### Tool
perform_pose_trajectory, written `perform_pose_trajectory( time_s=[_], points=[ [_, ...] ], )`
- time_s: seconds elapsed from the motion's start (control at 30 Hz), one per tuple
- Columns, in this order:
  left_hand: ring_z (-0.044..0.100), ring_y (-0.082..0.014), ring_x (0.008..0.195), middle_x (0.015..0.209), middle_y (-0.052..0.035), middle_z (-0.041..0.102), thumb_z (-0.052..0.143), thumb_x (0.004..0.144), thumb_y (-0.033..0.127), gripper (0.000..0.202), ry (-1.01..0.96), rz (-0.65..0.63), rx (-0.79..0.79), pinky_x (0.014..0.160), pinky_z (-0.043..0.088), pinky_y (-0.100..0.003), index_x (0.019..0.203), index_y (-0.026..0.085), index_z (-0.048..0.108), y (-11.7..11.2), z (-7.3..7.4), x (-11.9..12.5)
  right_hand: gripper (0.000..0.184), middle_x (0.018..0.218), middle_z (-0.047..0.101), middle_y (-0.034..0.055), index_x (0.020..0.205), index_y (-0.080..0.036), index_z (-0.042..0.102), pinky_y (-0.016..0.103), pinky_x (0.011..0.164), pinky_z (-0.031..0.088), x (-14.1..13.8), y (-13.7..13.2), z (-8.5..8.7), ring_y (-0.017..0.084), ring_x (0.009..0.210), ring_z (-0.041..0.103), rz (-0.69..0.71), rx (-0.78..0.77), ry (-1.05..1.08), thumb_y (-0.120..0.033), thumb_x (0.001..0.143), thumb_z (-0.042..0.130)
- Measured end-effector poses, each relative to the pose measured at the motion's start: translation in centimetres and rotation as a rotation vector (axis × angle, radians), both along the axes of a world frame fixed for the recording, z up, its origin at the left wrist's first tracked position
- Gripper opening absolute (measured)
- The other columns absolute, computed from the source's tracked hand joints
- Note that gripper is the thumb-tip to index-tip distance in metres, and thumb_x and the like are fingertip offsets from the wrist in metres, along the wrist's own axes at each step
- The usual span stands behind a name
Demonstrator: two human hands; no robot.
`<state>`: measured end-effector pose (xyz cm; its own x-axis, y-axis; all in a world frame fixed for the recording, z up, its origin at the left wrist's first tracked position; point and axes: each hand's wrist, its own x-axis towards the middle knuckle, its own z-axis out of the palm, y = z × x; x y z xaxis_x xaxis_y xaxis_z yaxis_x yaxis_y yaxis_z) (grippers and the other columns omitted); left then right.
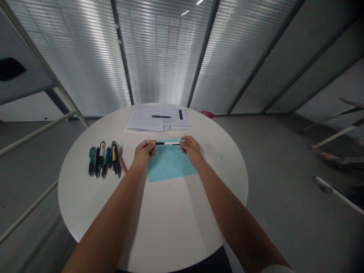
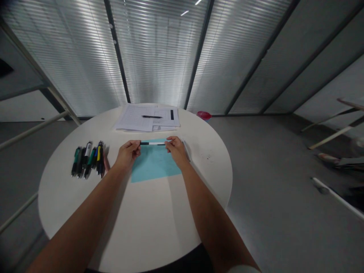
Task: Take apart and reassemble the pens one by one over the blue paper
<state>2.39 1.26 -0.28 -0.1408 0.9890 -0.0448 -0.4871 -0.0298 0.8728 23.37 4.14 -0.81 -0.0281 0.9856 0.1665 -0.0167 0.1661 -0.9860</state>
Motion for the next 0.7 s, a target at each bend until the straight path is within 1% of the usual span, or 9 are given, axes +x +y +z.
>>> perform_pose_trajectory(
  time_s=[0.07, 0.13, 0.27, 0.33, 0.4, 0.5, 0.57, 0.63, 0.7],
  points=[
    [0.046, -0.0064, 0.048, 0.059, 0.0001, 0.057, 0.086, 0.059, 0.031, 0.03, 0.0, -0.008, 0.005, 0.046, 0.034, -0.02, 0.074, 0.013, 0.067, -0.05, 0.04, -0.02, 0.035, 0.065, 0.058, -0.0062, 0.093, -0.023, 0.057, 0.025, 0.054, 0.037, -0.02, -0.01, 0.09, 0.01, 0.053, 0.05, 0.012, 0.004, 0.031, -0.043, 0.068, 0.071],
    [0.047, -0.0065, 0.049, 0.059, -0.0003, 0.057, 0.085, 0.059, 0.03, 0.029, 0.001, -0.009, 0.009, 0.046, 0.035, -0.02, 0.074, 0.013, 0.067, -0.11, 0.1, -0.03, 0.033, 0.068, 0.058, -0.0053, 0.091, -0.022, 0.058, 0.025, 0.054, 0.038, -0.06, -0.04, 0.12, 0.009, 0.053, 0.051, -0.002, 0.0, 0.016, -0.046, 0.07, 0.069],
    [0.047, -0.0067, 0.049, 0.059, -0.0006, 0.057, 0.085, 0.06, 0.029, 0.029, 0.002, -0.012, 0.008, 0.046, 0.034, -0.02, 0.075, 0.012, 0.068, -0.18, 0.12, -0.05, 0.033, 0.051, 0.048, -0.0066, 0.082, -0.022, 0.059, 0.025, 0.048, 0.031, -0.18, -0.1, -0.05, 0.01, 0.045, 0.042, -0.047, -0.031, -0.107, -0.055, 0.081, 0.057],
    [0.047, -0.0067, 0.049, 0.059, -0.0004, 0.057, 0.084, 0.06, 0.029, 0.028, 0.002, -0.018, 0.013, 0.046, 0.034, -0.02, 0.076, 0.012, 0.068, -0.19, 0.13, -0.06, 0.032, 0.044, 0.043, -0.0083, 0.083, -0.023, 0.058, 0.025, 0.045, 0.027, -0.21, -0.13, -0.09, 0.01, 0.042, 0.037, -0.047, -0.038, -0.14, -0.054, 0.082, 0.057],
    [0.047, -0.0066, 0.049, 0.059, -0.0002, 0.056, 0.084, 0.061, 0.029, 0.027, -0.001, -0.012, 0.014, 0.046, 0.034, -0.02, 0.075, 0.012, 0.068, -0.21, 0.17, -0.06, 0.029, 0.048, 0.047, -0.0087, 0.088, -0.023, 0.057, 0.025, 0.047, 0.029, -0.22, -0.19, -0.01, 0.01, 0.044, 0.04, -0.028, -0.019, -0.088, -0.05, 0.078, 0.063],
    [0.046, -0.0067, 0.048, 0.059, 0.0002, 0.056, 0.084, 0.06, 0.029, 0.027, -0.009, -0.006, 0.01, 0.046, 0.034, -0.02, 0.074, 0.012, 0.067, -0.24, 0.29, -0.07, 0.034, 0.064, 0.057, -0.0067, 0.094, -0.023, 0.056, 0.025, 0.052, 0.036, -0.25, -0.32, 0.31, 0.01, 0.051, 0.049, 0.018, 0.01, 0.023, -0.043, 0.07, 0.071],
    [0.046, -0.0067, 0.048, 0.059, 0.0002, 0.056, 0.084, 0.06, 0.028, 0.027, -0.01, -0.011, 0.011, 0.046, 0.034, -0.02, 0.074, 0.012, 0.067, -0.24, 0.36, -0.08, 0.032, 0.068, 0.059, -0.0049, 0.091, -0.022, 0.058, 0.025, 0.053, 0.037, -0.3, -0.39, 0.5, 0.01, 0.053, 0.051, 0.026, -0.005, 0.027, -0.045, 0.071, 0.069],
    [0.046, -0.0066, 0.049, 0.059, 0.0001, 0.056, 0.083, 0.06, 0.027, 0.027, -0.008, -0.018, 0.013, 0.046, 0.035, -0.02, 0.075, 0.012, 0.067, -0.22, 0.37, -0.12, 0.031, 0.06, 0.056, -0.0046, 0.086, -0.021, 0.06, 0.025, 0.051, 0.034, -0.35, -0.42, 0.56, 0.01, 0.05, 0.048, 0.016, -0.025, -0.029, -0.051, 0.077, 0.061],
    [0.046, -0.0066, 0.049, 0.059, 0.0, 0.056, 0.083, 0.061, 0.027, 0.026, -0.006, -0.022, 0.009, 0.046, 0.035, -0.02, 0.075, 0.012, 0.068, -0.2, 0.33, -0.15, 0.034, 0.049, 0.048, -0.0063, 0.081, -0.021, 0.06, 0.026, 0.048, 0.03, -0.35, -0.4, 0.48, 0.01, 0.045, 0.041, -0.003, -0.043, -0.101, -0.055, 0.081, 0.057]
  ],
)
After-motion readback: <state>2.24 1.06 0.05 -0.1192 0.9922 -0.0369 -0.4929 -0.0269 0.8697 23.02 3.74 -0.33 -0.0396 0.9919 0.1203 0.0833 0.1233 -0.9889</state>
